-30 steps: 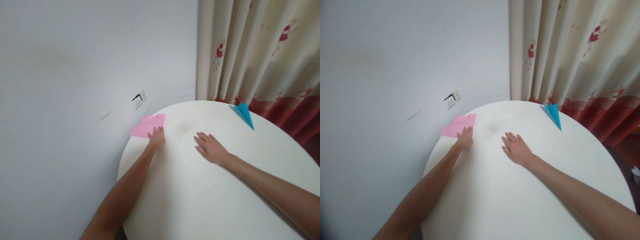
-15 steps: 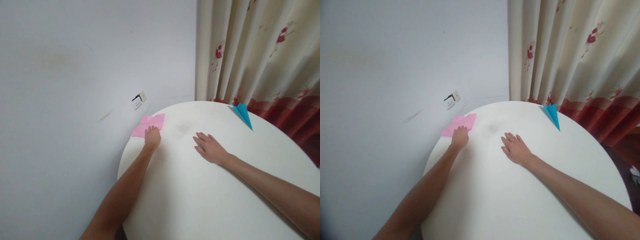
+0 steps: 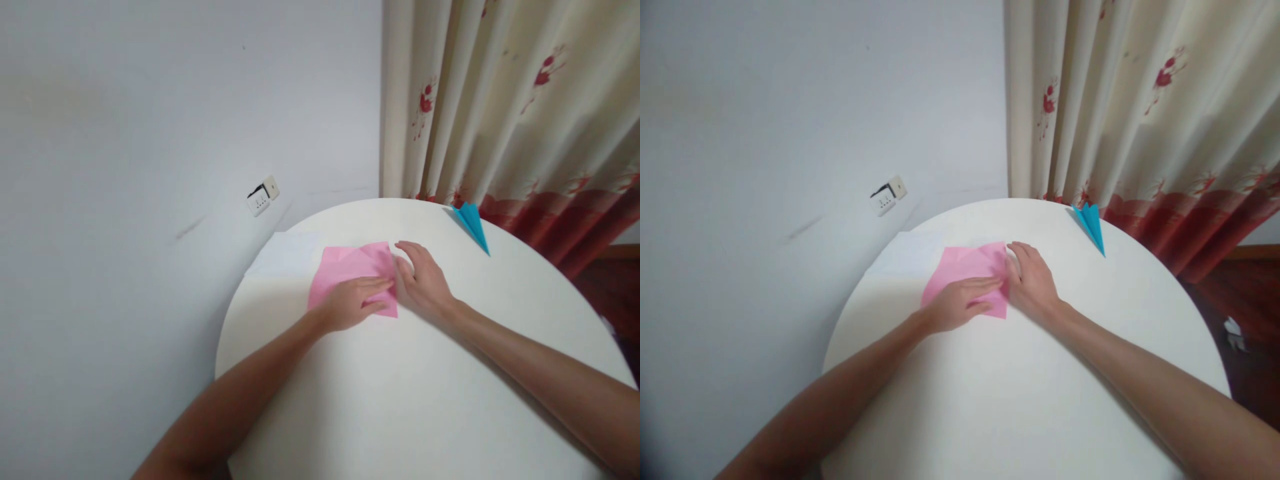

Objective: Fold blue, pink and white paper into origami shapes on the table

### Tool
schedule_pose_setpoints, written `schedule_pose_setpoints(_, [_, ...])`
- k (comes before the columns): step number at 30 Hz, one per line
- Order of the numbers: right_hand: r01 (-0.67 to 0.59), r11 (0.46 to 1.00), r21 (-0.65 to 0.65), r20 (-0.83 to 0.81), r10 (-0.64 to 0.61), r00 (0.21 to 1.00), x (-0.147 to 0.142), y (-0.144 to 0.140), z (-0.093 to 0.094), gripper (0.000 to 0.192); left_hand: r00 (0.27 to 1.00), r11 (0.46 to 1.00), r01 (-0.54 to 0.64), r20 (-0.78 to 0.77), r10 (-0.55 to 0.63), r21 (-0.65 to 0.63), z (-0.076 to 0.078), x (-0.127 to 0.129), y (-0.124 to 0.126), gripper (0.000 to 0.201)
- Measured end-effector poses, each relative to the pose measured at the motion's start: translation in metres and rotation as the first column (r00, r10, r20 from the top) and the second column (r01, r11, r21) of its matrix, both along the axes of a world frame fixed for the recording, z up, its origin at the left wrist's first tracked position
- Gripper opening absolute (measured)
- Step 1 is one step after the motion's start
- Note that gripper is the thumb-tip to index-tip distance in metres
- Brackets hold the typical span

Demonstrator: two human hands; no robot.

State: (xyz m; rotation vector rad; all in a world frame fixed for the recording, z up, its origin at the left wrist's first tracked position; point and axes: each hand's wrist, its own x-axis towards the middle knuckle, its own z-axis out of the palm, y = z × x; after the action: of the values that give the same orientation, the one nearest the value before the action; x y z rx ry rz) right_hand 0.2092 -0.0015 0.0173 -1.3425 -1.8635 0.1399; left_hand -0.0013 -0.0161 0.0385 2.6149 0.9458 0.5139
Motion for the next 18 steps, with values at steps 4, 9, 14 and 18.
schedule_pose_setpoints(4, [-0.004,0.998,0.064,-0.082,0.009,0.997,0.006,0.002,0.006,0.047,0.978,0.989,-0.125,0.177,0.109,0.077,0.013,-0.013,0.013,0.037])
schedule_pose_setpoints(9, [-0.097,0.995,0.026,0.000,0.097,0.995,0.003,0.001,0.000,0.041,0.934,0.946,-0.312,0.208,0.289,0.086,0.008,-0.040,0.047,0.039])
schedule_pose_setpoints(14, [-0.263,0.961,-0.086,0.185,0.275,0.943,-0.004,-0.006,-0.006,0.046,0.980,0.981,-0.189,-0.061,0.192,0.044,-0.012,-0.043,0.055,0.065])
schedule_pose_setpoints(18, [-0.292,0.934,-0.204,0.340,0.347,0.874,-0.004,-0.002,-0.015,0.069,0.935,0.987,-0.152,-0.332,0.127,-0.051,-0.025,-0.040,0.052,0.074])
